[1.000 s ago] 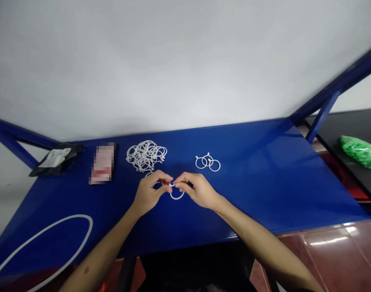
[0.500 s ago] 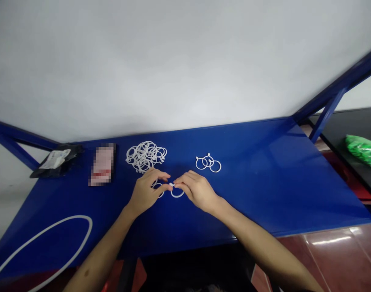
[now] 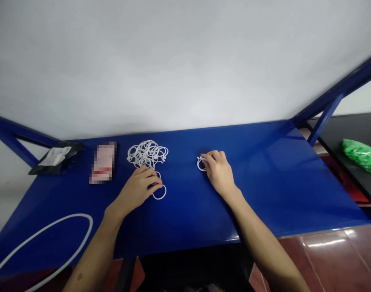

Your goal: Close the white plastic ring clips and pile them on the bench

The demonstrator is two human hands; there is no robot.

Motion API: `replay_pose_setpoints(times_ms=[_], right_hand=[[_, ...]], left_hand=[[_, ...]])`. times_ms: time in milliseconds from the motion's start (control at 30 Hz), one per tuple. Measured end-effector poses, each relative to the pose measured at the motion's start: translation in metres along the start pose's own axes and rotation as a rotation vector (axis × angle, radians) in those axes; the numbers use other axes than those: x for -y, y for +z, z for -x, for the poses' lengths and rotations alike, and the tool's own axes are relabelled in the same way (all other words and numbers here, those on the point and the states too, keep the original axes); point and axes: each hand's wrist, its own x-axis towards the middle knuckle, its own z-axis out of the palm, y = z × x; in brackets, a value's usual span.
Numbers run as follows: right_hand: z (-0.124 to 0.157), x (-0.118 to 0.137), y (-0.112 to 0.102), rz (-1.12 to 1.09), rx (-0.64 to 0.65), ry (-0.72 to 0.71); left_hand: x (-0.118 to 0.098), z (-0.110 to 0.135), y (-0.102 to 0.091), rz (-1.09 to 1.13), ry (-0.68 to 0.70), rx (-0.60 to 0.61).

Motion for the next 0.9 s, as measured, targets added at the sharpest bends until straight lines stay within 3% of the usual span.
replay_pose_setpoints(times_ms=[300, 433, 500, 633, 733, 900], right_hand=[[0.001, 0.002, 0.001, -0.013, 0.023, -0.034], [0.002, 0.016, -0.004, -0.192, 0.011, -0.037], [0.005, 0.027, -0.006, -0.371, 0.074, -0.064], [0.013, 0.048, -0.002, -0.694, 0.354, -0.039], [0.018, 0.055, 0.005, -0.881, 0.406, 0.129], [0.016, 0.055, 0.008, -1.205, 0.339, 0.345]], left_hand=[[-0.022, -0.008, 0.012, -0.037, 0.053, -0.110], [-0.033, -0.012, 0.017, -0.046, 0.103, -0.192], [-0.038, -0.014, 0.021, -0.045, 0.134, -0.212], [-0.044, -0.015, 0.028, 0.023, 0.178, -0.279], [-0.045, -0.013, 0.032, 0.179, 0.112, -0.350], [-0.041, -0.010, 0.029, 0.521, -0.171, -0.348]])
